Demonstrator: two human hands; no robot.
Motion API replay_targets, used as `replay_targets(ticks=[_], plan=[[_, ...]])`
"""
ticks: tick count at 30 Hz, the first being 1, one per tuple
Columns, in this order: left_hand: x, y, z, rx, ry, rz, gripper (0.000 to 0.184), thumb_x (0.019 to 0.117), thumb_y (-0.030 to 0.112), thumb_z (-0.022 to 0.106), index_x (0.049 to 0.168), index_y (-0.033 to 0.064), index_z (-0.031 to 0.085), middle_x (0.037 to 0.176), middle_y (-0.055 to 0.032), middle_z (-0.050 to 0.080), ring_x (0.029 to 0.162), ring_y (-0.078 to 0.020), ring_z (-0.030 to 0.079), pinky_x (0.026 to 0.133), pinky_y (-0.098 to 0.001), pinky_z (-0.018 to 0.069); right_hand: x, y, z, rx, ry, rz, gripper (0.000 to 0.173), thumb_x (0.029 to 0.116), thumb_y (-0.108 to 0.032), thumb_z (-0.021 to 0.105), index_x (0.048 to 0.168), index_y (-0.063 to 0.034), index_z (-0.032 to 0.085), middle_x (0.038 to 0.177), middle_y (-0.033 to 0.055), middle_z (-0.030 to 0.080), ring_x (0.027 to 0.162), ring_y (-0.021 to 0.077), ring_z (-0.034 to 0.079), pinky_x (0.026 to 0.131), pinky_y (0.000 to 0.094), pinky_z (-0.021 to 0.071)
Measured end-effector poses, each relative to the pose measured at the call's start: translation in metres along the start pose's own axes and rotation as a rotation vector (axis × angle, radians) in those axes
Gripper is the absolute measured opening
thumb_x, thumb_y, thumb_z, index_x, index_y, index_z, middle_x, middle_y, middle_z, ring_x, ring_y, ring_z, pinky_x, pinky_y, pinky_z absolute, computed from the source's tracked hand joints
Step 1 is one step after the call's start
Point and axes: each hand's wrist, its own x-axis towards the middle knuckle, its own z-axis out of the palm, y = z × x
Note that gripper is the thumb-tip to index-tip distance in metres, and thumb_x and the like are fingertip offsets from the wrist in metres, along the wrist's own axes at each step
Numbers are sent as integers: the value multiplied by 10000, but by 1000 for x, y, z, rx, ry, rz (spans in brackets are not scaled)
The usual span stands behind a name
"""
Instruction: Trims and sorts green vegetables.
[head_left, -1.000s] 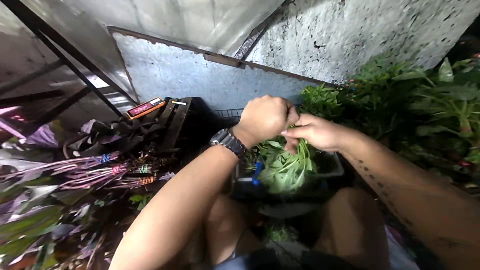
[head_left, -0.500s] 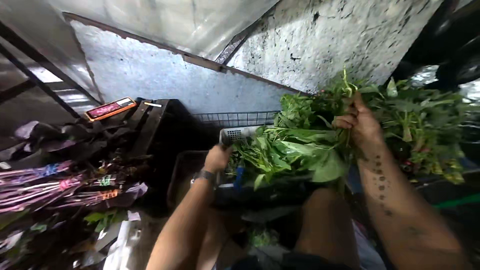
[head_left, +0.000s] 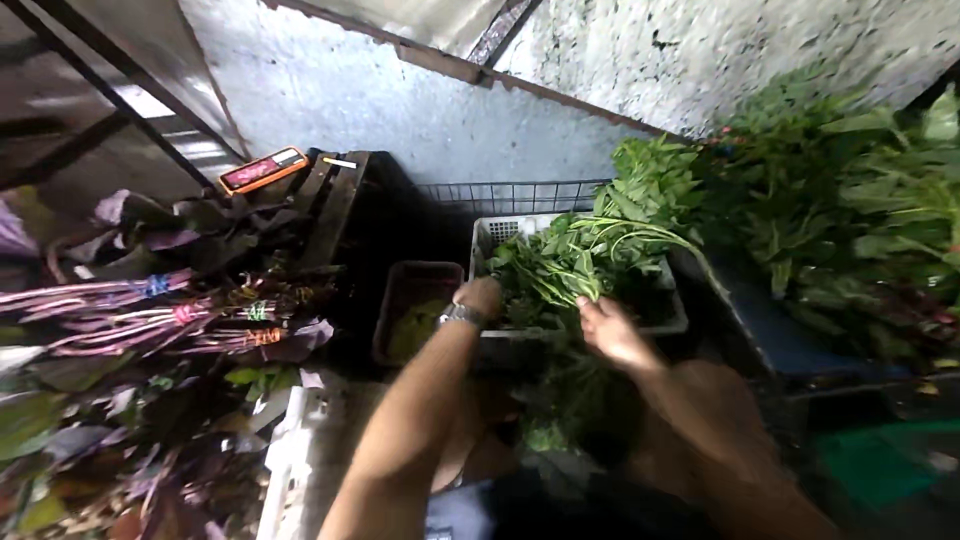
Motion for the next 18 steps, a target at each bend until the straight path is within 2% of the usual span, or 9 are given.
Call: replay_targets(ticks=[2, 3, 4, 6, 7, 10, 11, 15, 18], plan=[[-10, -20, -38, 35, -19, -19, 359, 917, 304, 744, 1089, -9, 705, 1090, -259, 693, 1030, -457, 671, 853, -707, 514, 9, 8, 22, -201, -49, -12, 512, 1098, -392, 456, 1351, 42, 554, 1147, 211, 649, 1041, 279, 645, 940, 460, 523], [-18, -30, -57, 52, -27, -43, 401, 884, 371, 778, 1063, 17, 716, 1027, -229, 705, 970, -423, 686, 830, -680, 530, 16, 5, 32, -271, -91, -24, 548, 1095, -409, 454, 1382, 52, 533, 1266, 256, 629, 1186, 334, 622, 1039, 507, 484], [-30, -36, -76, 53, -32, -87, 448, 853, 438, 805, 962, 13, 712, 934, -210, 699, 876, -393, 688, 775, -647, 538, 25, 0, 41, -331, -126, -29, 568, 1094, -422, 449, 1390, 57, 526, 1306, 276, 614, 1240, 365, 601, 1070, 533, 462], [-51, -50, -101, 24, -26, -167, 518, 832, 519, 804, 896, 14, 706, 820, -179, 686, 733, -340, 679, 692, -586, 555, 49, -14, 53, -431, -204, 7, 575, 1092, -442, 446, 1366, 54, 543, 1292, 278, 619, 1239, 381, 602, 1060, 554, 461], [-62, -55, -107, -17, 0, -202, 542, 839, 536, 799, 932, 10, 708, 821, -183, 686, 723, -342, 678, 696, -585, 561, 62, -18, 57, -476, -257, 45, 571, 1089, -444, 451, 1353, 51, 557, 1304, 272, 615, 1252, 376, 594, 1062, 558, 454], [-92, -58, -96, -224, 245, -219, 560, 827, 482, 833, 1116, 23, 693, 946, -225, 700, 857, -412, 684, 768, -655, 543, 96, -18, 58, -684, -407, 152, 551, 1095, -395, 438, 1346, 76, 576, 1416, 275, 554, 1347, 388, 526, 1108, 581, 406], [-93, -56, -89, -300, 320, -190, 536, 831, 436, 844, 1157, 40, 689, 968, -209, 706, 879, -395, 690, 785, -649, 551, 104, -16, 54, -746, -422, 171, 522, 1099, -353, 427, 1348, 80, 578, 1440, 279, 537, 1363, 397, 513, 1116, 587, 400], [-85, -43, -42, -759, 536, 2, 381, 901, 283, 800, 1210, 93, 679, 964, -77, 729, 825, -185, 709, 768, -425, 610, 124, -9, 18, -725, -210, 179, 449, 1089, -297, 450, 1305, 60, 615, 1376, 280, 585, 1281, 410, 580, 1057, 598, 455], [-76, -22, 1, -1169, 644, 164, 225, 1009, 182, 643, 1187, 44, 649, 854, -74, 709, 710, -167, 685, 660, -335, 601, 143, 6, -23, -632, -2, 143, 523, 1094, -349, 448, 1213, 126, 630, 1283, 352, 606, 1215, 497, 598, 1010, 682, 459]])
